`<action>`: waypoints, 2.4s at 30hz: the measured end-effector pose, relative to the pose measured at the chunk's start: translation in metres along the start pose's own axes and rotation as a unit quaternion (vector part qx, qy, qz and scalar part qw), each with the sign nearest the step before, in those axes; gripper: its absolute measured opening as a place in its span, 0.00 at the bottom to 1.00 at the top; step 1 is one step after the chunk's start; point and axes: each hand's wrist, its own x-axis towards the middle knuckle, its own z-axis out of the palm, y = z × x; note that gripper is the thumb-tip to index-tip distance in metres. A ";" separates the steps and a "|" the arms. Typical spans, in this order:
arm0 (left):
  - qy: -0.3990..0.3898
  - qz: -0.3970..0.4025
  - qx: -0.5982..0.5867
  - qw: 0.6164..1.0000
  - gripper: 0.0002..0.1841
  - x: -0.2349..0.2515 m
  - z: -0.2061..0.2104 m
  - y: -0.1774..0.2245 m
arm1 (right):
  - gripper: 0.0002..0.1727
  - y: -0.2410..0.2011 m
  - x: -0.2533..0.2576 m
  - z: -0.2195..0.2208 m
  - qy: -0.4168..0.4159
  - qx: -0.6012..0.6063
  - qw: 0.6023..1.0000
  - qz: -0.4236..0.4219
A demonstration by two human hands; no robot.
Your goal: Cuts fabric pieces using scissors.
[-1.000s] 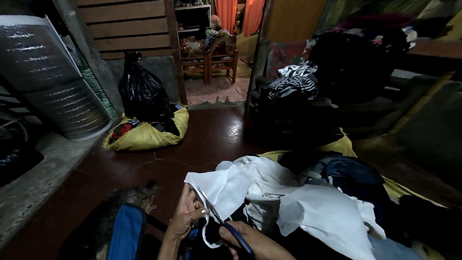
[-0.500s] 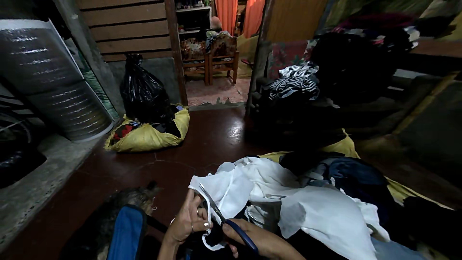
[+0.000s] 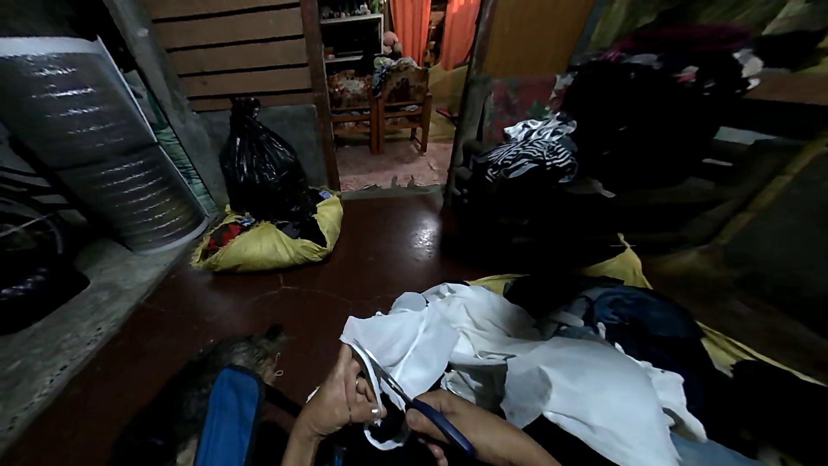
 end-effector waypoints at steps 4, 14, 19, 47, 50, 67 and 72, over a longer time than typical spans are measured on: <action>0.007 -0.028 0.033 0.999 0.65 -0.001 -0.002 0.003 | 0.25 0.001 -0.001 -0.001 0.006 -0.018 1.000 -0.005; 0.083 0.025 0.139 0.986 0.59 0.002 -0.004 0.005 | 0.26 0.001 -0.004 0.004 0.050 -0.058 0.997 0.003; 0.149 0.131 0.059 0.978 0.46 0.014 -0.004 0.001 | 0.28 0.001 -0.003 0.010 0.070 -0.078 0.994 0.009; 0.226 0.040 -0.446 0.865 0.24 0.082 -0.008 0.073 | 0.17 -0.049 0.080 -0.049 0.588 -0.243 0.763 -0.108; 0.208 0.047 -0.400 0.891 0.22 0.104 -0.016 0.080 | 0.18 -0.079 0.074 -0.078 0.593 -0.239 0.757 -0.134; 0.315 -0.207 -0.227 0.898 0.10 0.020 0.028 -0.023 | 0.23 0.070 0.011 -0.043 0.553 -0.180 0.809 -0.081; 0.330 -0.180 -0.245 0.894 0.07 0.018 0.020 -0.035 | 0.26 0.050 -0.014 -0.012 0.512 -0.066 0.853 -0.072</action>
